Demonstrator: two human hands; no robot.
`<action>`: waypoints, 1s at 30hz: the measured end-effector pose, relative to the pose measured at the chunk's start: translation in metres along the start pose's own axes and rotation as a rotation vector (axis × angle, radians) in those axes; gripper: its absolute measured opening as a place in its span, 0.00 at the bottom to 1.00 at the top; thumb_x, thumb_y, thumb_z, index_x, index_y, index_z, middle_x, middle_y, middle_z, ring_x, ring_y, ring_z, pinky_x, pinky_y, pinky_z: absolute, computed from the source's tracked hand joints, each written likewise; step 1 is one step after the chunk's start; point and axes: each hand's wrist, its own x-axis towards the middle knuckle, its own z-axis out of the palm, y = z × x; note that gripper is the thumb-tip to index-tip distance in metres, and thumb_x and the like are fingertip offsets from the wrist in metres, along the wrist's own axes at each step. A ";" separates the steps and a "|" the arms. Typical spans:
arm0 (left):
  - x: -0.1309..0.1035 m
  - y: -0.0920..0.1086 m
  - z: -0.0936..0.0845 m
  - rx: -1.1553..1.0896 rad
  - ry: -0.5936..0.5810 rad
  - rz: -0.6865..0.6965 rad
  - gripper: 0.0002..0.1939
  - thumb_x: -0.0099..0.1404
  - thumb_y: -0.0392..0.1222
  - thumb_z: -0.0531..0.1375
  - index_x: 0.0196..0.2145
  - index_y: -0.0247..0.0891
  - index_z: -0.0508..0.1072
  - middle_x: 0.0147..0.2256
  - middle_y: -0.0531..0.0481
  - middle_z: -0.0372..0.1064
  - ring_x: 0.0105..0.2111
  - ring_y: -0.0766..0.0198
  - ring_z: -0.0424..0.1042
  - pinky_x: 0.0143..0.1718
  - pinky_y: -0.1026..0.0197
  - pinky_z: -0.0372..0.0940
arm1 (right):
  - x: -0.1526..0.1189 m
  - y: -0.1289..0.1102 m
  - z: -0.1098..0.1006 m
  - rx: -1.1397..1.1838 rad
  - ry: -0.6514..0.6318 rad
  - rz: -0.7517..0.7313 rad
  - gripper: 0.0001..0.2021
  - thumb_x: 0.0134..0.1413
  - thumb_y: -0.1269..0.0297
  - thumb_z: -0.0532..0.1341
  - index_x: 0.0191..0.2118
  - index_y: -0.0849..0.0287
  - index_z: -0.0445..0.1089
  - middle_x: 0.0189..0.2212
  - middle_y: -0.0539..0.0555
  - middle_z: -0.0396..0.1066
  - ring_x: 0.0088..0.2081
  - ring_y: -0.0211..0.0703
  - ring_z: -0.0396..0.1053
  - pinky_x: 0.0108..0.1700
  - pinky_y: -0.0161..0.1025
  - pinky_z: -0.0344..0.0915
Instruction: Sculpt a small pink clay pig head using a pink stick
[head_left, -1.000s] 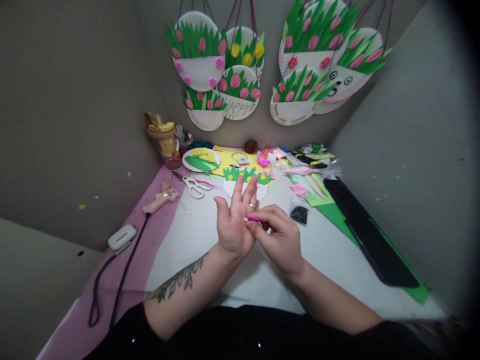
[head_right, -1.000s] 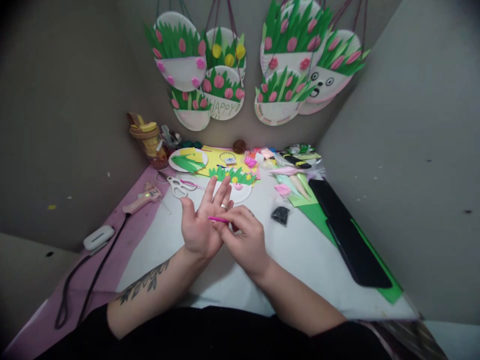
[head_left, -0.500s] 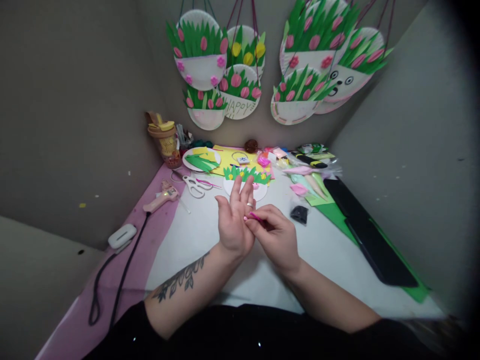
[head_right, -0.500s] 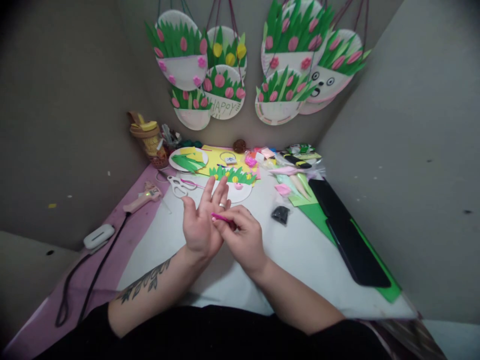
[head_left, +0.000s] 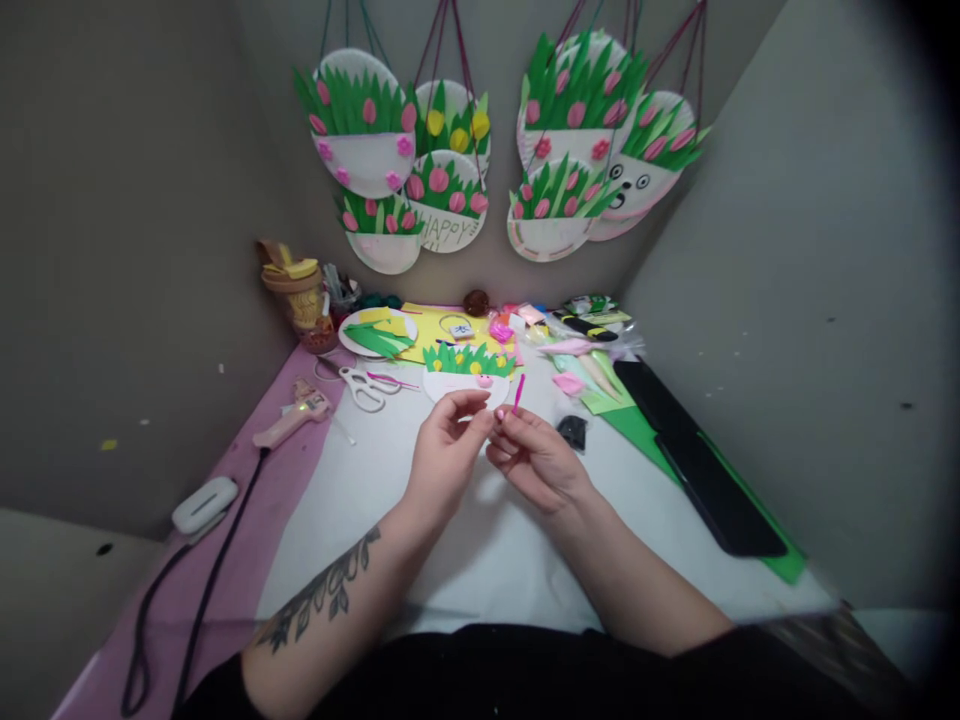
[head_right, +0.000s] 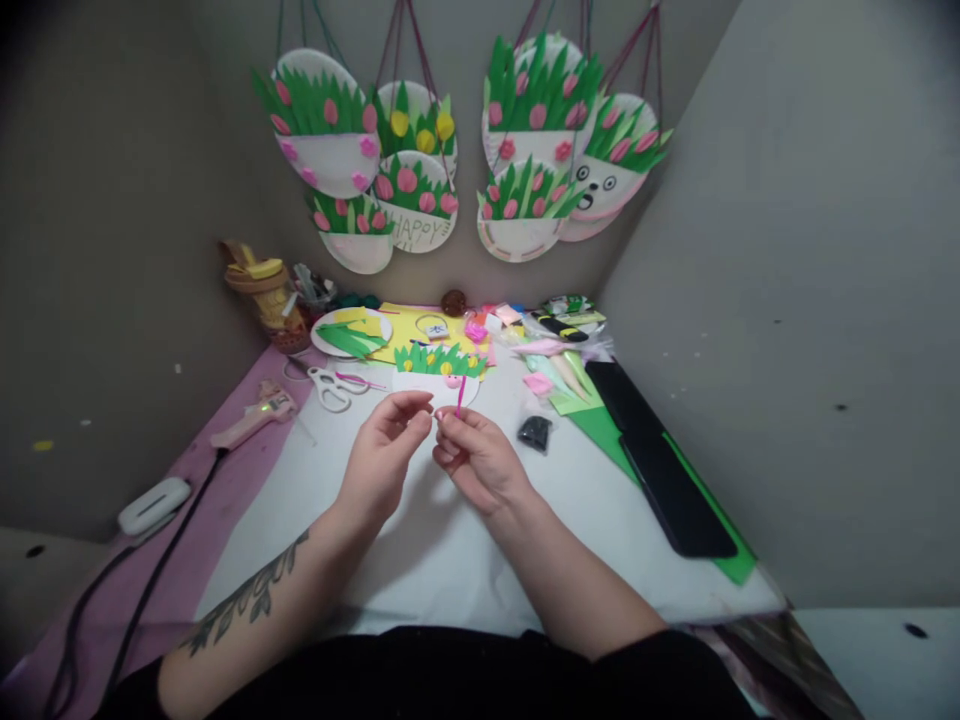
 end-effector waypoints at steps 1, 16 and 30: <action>0.000 0.001 -0.001 0.029 -0.002 0.003 0.09 0.58 0.43 0.66 0.37 0.40 0.75 0.37 0.50 0.73 0.39 0.63 0.72 0.43 0.61 0.64 | -0.001 -0.001 -0.001 -0.021 0.013 -0.033 0.14 0.42 0.55 0.70 0.28 0.58 0.69 0.17 0.42 0.53 0.19 0.30 0.49 0.21 0.32 0.52; 0.002 0.010 -0.009 0.027 -0.094 -0.250 0.22 0.57 0.49 0.66 0.46 0.37 0.71 0.35 0.45 0.79 0.42 0.57 0.76 0.48 0.56 0.62 | -0.010 -0.015 -0.019 -1.078 0.162 -0.876 0.06 0.57 0.70 0.61 0.37 0.53 0.75 0.30 0.51 0.69 0.29 0.36 0.67 0.28 0.35 0.66; 0.006 0.010 -0.010 0.012 -0.080 -0.280 0.29 0.51 0.42 0.69 0.50 0.33 0.68 0.29 0.46 0.79 0.36 0.59 0.77 0.44 0.59 0.63 | -0.009 -0.015 -0.020 -1.150 0.061 -0.921 0.08 0.57 0.72 0.61 0.39 0.54 0.74 0.31 0.53 0.69 0.32 0.38 0.70 0.32 0.37 0.69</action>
